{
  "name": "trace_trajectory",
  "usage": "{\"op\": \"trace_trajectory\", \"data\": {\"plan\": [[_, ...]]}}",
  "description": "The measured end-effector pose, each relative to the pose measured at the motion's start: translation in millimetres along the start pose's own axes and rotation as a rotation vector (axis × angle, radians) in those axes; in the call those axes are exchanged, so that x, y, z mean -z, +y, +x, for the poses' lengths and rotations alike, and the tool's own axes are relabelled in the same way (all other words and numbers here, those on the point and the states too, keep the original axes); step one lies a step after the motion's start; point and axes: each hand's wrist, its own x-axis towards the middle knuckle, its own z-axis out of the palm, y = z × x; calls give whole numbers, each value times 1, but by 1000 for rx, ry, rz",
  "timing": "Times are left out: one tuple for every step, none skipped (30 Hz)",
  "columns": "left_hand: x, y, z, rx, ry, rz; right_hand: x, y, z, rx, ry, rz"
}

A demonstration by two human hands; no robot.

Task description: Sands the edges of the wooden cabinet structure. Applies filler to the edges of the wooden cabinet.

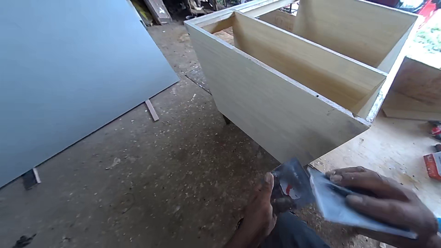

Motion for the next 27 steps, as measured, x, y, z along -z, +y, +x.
{"op": "trace_trajectory", "data": {"plan": [[-5,2,1,21,-3,-122,0,3,1,102,-66,-117],[-9,4,3,25,-12,-211,-3,9,1,168,-129,-228],[-11,4,4,11,-37,-271,-6,17,0,213,-178,-317],[-13,4,5,-15,-65,-300,-10,25,-2,246,-207,-380],[-14,3,6,-56,-87,-309,-13,35,-4,278,-207,-410],[-15,1,8,-103,-106,-309,-16,43,-5,307,-186,-424],[-15,0,9,-147,-120,-293,-20,50,-5,324,-158,-432],[-15,0,11,-185,-130,-263,-23,57,-6,326,-128,-431],[-13,-1,11,-212,-125,-237,-27,63,-7,314,-98,-419],[-11,-1,12,-236,-116,-215,-31,69,-9,286,-77,-407],[-7,-2,13,-263,-106,-188,-34,75,-11,251,-66,-404],[-2,-4,14,-286,-107,-163,-35,82,-13,206,-69,-410],[3,-5,14,-305,-120,-131,-36,88,-18,149,-85,-426],[8,-6,15,-321,-146,-107,-36,92,-22,72,-99,-442],[11,-5,14,-324,-182,-105,-34,95,-24,-39,-104,-435],[12,-2,12,-309,-216,-120,-32,94,-24,-193,-69,-365],[13,3,10,-275,-225,-141,-27,90,-19,-378,13,-213],[14,7,9,-226,-204,-159,-20,86,-11,-536,143,40],[16,12,9,-168,-167,-166,-13,83,-3,-628,275,376],[19,16,9,-111,-133,-158,-8,80,5,-667,345,712],[22,19,11,-57,-122,-144,-6,76,15,-652,317,942],[25,22,14,-4,-125,-126,-8,73,25,-608,240,1080],[28,22,17,40,-150,-121,-13,71,34,-580,152,1140],[30,21,20,72,-190,-133,-20,71,40,-585,59,1168],[33,19,21,88,-243,-167,-26,76,42,-622,-47,1174],[35,19,22,84,-290,-209,-30,85,39,-689,-139,1147],[38,19,22,65,-319,-251,-31,97,29,-781,-196,1058]]}}
